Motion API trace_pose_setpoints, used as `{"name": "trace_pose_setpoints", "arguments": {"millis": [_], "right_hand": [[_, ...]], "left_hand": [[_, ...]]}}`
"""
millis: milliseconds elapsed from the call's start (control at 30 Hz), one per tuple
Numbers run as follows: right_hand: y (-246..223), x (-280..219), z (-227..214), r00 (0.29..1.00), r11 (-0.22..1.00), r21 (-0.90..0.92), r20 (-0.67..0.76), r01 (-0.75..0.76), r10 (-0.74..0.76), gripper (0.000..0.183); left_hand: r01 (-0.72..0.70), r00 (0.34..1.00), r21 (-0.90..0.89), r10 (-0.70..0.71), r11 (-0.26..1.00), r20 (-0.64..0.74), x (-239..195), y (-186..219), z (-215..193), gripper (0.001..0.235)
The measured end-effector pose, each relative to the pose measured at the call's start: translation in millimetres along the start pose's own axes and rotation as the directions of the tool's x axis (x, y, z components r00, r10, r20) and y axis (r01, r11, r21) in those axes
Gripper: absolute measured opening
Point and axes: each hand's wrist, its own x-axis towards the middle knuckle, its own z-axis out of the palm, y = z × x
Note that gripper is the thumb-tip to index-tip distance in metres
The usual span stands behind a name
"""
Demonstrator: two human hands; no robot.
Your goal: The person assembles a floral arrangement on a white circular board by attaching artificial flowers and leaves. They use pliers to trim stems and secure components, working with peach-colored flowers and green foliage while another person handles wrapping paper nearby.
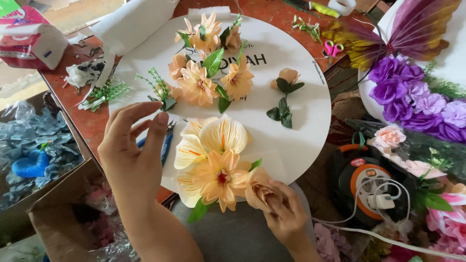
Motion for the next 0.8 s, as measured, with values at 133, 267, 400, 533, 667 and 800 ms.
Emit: {"name": "trace_pose_setpoints", "arguments": {"millis": [133,267,400,533,667,800], "right_hand": [[2.2,8.7,-6.9,0.993,0.997,0.013,0.088,-0.077,0.075,0.017],[17.7,40.4,-5.7,0.96,0.977,0.067,-0.184,-0.204,0.213,0.033],[33.8,93.9,-3.4,0.926,0.914,0.175,-0.028,-0.367,0.377,0.034],[54.5,110.9,22.8,0.903,0.858,0.282,0.104,-0.428,0.417,0.031],[67.8,114.0,33.2,0.846,0.792,0.302,0.254,-0.53,0.469,0.025],[86.7,128.2,27.1,0.807,0.799,0.221,0.364,-0.559,0.465,0.04]], "left_hand": [[0.004,1.0,0.038,-0.004,0.999,-0.005,0.9,0.1,-3.9,0.013],[0.051,0.998,0.036,-0.05,0.998,-0.036,2.6,-4.2,-5.3,0.014],[0.074,0.996,0.055,-0.071,0.996,-0.063,5.4,-12.8,-8.5,0.015],[0.135,0.987,0.028,-0.132,0.99,-0.091,9.1,-20.0,-9.7,0.015],[0.187,0.973,0.038,-0.18,0.982,-0.146,12.1,-35.1,-10.8,0.014],[0.214,0.97,0.103,-0.198,0.972,-0.145,14.0,-39.1,-10.1,0.015]]}}
